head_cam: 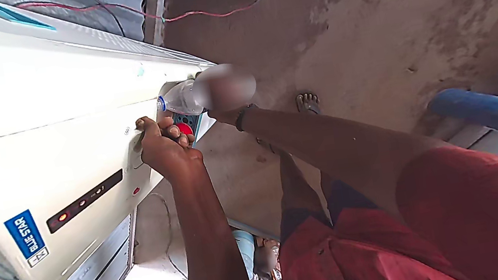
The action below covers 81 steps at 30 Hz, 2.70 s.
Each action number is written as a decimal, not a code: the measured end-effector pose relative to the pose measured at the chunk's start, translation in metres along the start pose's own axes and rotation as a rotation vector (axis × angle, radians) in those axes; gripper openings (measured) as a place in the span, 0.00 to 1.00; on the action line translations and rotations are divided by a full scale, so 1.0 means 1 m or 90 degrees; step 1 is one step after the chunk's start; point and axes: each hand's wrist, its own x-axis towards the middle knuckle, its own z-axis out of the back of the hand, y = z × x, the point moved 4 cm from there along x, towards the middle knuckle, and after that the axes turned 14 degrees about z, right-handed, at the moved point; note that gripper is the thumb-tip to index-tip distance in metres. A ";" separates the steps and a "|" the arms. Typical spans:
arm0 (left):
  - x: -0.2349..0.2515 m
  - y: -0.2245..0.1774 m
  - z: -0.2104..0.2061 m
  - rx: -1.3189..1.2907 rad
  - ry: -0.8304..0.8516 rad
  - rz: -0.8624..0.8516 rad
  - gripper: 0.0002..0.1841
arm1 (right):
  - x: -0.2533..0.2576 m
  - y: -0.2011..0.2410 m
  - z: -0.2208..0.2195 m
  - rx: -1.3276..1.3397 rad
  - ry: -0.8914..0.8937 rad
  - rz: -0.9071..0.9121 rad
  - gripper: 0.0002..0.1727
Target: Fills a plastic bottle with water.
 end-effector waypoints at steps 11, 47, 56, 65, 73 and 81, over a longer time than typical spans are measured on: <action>0.004 0.002 0.001 -0.008 0.013 -0.003 0.24 | 0.000 0.000 0.001 0.001 -0.002 0.000 0.42; 0.000 0.000 0.000 -0.009 0.011 0.006 0.24 | 0.000 0.000 0.001 0.001 0.012 -0.004 0.44; 0.001 0.000 0.000 -0.014 0.019 -0.007 0.23 | 0.000 0.000 0.000 -0.015 0.010 -0.003 0.45; 0.002 0.001 0.000 -0.007 0.019 -0.001 0.23 | 0.000 -0.001 0.000 -0.009 0.013 -0.004 0.45; 0.002 0.001 0.000 -0.020 0.023 0.004 0.24 | 0.000 0.000 0.001 0.002 0.014 -0.013 0.46; 0.002 0.000 0.000 -0.014 0.006 0.006 0.23 | 0.001 -0.001 0.000 -0.008 0.012 -0.009 0.46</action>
